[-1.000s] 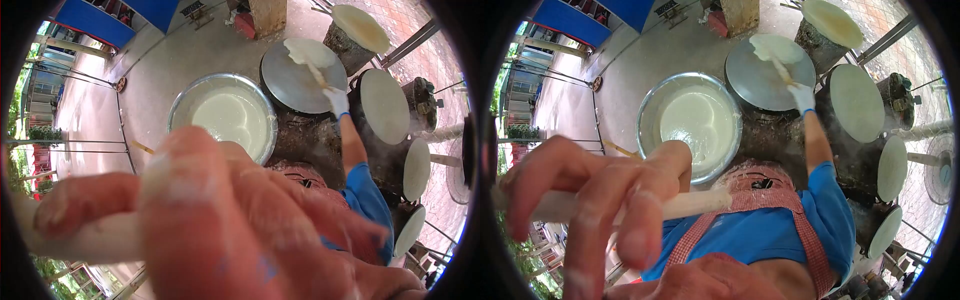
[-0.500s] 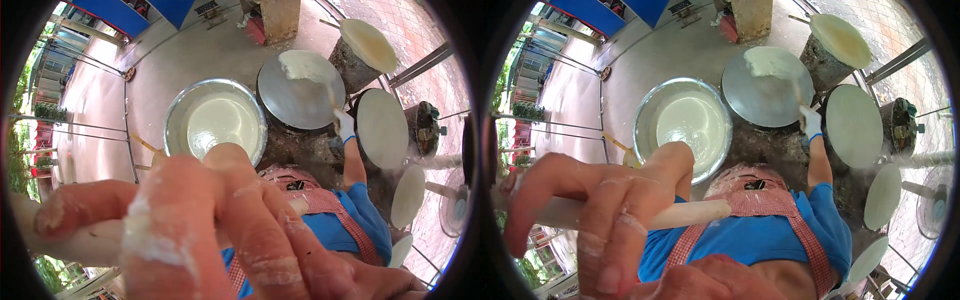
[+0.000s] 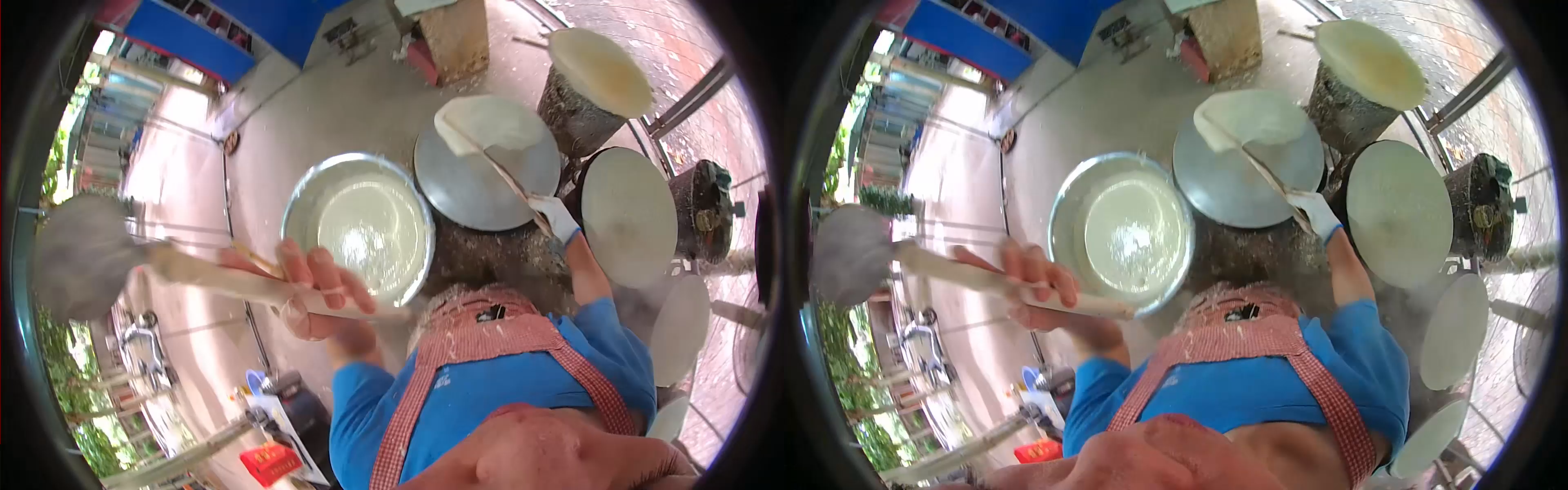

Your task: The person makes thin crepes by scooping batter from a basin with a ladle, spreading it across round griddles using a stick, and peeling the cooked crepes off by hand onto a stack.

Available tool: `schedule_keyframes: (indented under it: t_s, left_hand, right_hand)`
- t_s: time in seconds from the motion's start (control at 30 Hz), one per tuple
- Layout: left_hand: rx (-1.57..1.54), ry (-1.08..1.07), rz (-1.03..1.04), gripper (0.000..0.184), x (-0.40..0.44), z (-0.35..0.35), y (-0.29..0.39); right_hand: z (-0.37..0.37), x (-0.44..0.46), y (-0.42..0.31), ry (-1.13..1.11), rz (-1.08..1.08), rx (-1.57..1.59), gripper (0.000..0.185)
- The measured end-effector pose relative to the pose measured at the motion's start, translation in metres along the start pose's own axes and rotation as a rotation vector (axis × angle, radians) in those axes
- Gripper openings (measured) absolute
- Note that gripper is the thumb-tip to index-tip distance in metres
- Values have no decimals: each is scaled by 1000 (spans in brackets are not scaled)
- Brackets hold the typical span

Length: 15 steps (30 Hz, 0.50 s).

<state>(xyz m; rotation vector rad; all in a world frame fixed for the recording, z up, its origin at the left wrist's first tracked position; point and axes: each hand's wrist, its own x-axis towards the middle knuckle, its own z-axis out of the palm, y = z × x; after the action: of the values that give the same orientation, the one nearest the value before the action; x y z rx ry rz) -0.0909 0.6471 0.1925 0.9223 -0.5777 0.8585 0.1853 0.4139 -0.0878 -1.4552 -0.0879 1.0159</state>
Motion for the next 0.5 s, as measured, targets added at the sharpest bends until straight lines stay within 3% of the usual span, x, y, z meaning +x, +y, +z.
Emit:
schedule_keyframes:
  t_s: [0.03, 0.1, 0.13, 0.2, 0.27, 0.33, 0.37, 0.4, 0.5]
  left_hand:
    - [-16, 107, -81, 70, -18, -15, 4]
    - [142, 540, -311, 65, -69, -48, 17]
    - [231, 753, -475, 64, -88, -64, 25]
    - [393, 934, -690, 57, -105, -70, 15]
    - [282, 920, -823, 51, -138, -85, 5]
    - [104, 1036, -965, 53, -196, -120, 10]
    - [170, 1078, -1043, 52, -215, -122, 11]
    - [241, 1120, -1120, 52, -234, -121, 12]
    - [-27, 1288, -1098, 50, -278, -122, 19]
  right_hand:
    - [-12, -8, -14, 36, 18, -8, 19]
    - [-42, 17, -27, 172, 125, -47, 28]
    - [-40, 25, -33, 150, 20, 40, 28]
    - [-26, 25, -27, 143, -76, 140, 28]
    - [-7, 29, -13, -57, 49, -21, 41]
    - [-13, 2, -14, -132, 69, -24, 41]
    - [-20, -6, -20, -213, 83, -33, 40]
    - [-31, -1, -24, -113, 113, -89, 40]
    - [-59, 56, -43, 95, 151, -21, 31]
